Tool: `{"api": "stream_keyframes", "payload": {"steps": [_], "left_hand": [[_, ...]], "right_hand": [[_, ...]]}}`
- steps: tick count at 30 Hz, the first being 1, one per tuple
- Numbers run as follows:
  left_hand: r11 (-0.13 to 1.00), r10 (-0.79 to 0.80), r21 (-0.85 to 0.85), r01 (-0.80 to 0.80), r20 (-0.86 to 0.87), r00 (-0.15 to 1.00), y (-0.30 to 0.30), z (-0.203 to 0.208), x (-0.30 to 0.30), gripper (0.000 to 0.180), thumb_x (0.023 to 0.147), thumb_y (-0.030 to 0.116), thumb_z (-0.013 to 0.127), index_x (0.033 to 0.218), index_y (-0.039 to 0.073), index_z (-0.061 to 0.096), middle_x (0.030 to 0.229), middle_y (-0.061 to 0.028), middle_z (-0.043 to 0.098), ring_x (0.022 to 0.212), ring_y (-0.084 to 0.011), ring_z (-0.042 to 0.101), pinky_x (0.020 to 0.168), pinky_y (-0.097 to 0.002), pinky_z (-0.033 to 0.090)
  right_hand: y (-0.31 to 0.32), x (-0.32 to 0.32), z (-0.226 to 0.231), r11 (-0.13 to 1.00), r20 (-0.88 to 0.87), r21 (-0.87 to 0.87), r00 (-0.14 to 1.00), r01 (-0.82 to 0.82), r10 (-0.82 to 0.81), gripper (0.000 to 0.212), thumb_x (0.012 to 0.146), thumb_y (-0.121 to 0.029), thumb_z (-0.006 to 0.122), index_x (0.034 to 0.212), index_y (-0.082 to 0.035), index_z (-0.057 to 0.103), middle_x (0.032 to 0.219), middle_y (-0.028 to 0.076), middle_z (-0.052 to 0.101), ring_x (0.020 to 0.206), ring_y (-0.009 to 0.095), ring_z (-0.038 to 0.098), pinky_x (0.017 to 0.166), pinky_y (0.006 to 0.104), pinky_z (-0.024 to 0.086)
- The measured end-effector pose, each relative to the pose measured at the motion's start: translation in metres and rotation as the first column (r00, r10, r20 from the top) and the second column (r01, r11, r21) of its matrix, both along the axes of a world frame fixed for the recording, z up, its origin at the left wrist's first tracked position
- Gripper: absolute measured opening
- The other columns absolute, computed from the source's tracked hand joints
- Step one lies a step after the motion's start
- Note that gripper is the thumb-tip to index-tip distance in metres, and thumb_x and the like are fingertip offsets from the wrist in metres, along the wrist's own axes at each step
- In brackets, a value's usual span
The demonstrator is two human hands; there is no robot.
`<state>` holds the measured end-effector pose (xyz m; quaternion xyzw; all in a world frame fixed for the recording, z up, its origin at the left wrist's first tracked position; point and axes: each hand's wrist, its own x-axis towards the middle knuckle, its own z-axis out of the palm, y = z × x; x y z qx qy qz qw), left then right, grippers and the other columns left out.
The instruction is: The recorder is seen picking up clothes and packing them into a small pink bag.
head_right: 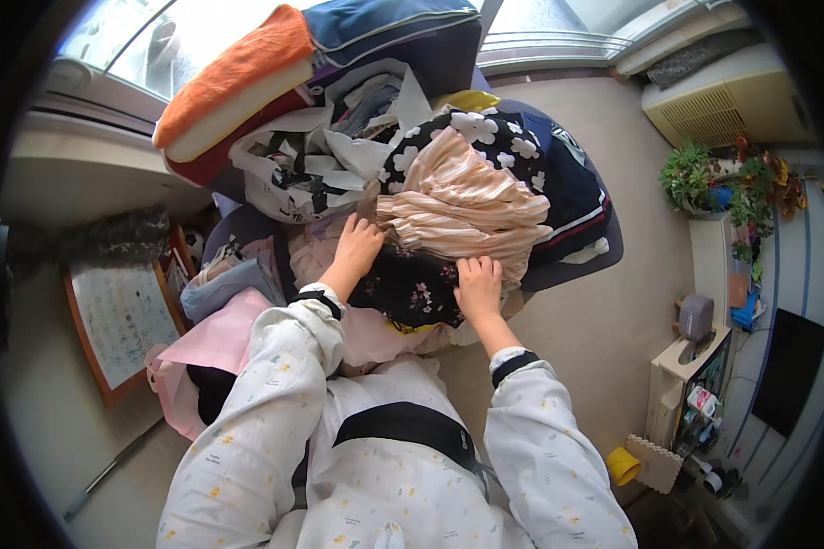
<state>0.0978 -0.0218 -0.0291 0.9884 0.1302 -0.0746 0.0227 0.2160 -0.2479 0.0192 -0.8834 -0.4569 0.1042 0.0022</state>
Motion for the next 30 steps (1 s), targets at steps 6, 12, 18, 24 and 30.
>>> {"api": "stream_keyframes", "payload": {"steps": [6,12,18,24,30], "left_hand": [[0.936,-0.036,-0.348,0.053,0.056,0.998,0.003,0.058,-0.053,0.032,0.057,0.015,0.073,0.087,0.012,0.063,0.091,-0.0043,0.062,0.098,-0.0244,0.058,0.091,-0.0381,0.043],[0.848,0.224,-0.518,-0.111,0.161,0.961,-0.015,0.17,-0.105,0.032,0.063,0.012,0.072,0.089,0.012,0.053,0.077,-0.0097,0.064,0.076,-0.0314,0.064,0.063,-0.0432,0.049],[0.514,0.691,-0.856,-0.051,0.378,0.616,0.022,0.29,-0.226,0.041,0.063,0.0,0.074,0.094,0.01,0.048,0.075,-0.0083,0.06,0.072,-0.0259,0.065,0.065,-0.0334,0.049],[0.349,0.875,-0.929,0.123,0.37,0.312,0.042,0.345,-0.352,0.036,0.072,0.002,0.076,0.101,0.007,0.055,0.089,-0.0004,0.06,0.084,-0.007,0.056,0.075,-0.0224,0.047],[0.498,0.857,-0.83,-0.252,0.515,-0.004,0.036,0.346,-0.42,0.025,0.085,0.016,0.068,0.101,0.003,0.054,0.087,-0.0027,0.059,0.082,-0.0093,0.054,0.076,-0.024,0.045]], "right_hand": [[-0.022,-0.01,0.044,0.954,-0.234,0.295,0.965,-0.044,0.117,0.038,0.053,-0.013,0.078,0.088,-0.009,0.061,0.096,0.007,0.059,0.1,0.029,0.053,0.092,0.0436,0.04],[-0.037,-0.013,0.122,0.889,-0.244,0.458,0.961,-0.006,0.132,0.038,0.053,-0.003,0.074,0.089,-0.005,0.061,0.085,0.011,0.064,0.085,0.033,0.062,0.092,0.0432,0.048],[0.045,-0.063,0.244,0.571,-0.315,0.817,0.89,0.078,0.33,0.034,0.062,0.002,0.07,0.093,-0.003,0.057,0.085,0.007,0.063,0.081,0.018,0.062,0.104,0.0497,0.036],[0.133,-0.18,0.296,0.319,-0.515,0.857,0.703,0.405,0.49,0.043,0.083,-0.008,0.066,0.119,0.0,0.042,0.109,0.011,0.054,0.099,0.021,0.056,0.095,0.0324,0.039],[0.173,-0.249,0.287,0.344,-0.234,0.939,0.776,0.024,0.585,0.037,0.088,-0.003,0.058,0.118,0.001,0.037,0.108,0.015,0.05,0.099,0.022,0.053,0.087,0.0307,0.042]]}}
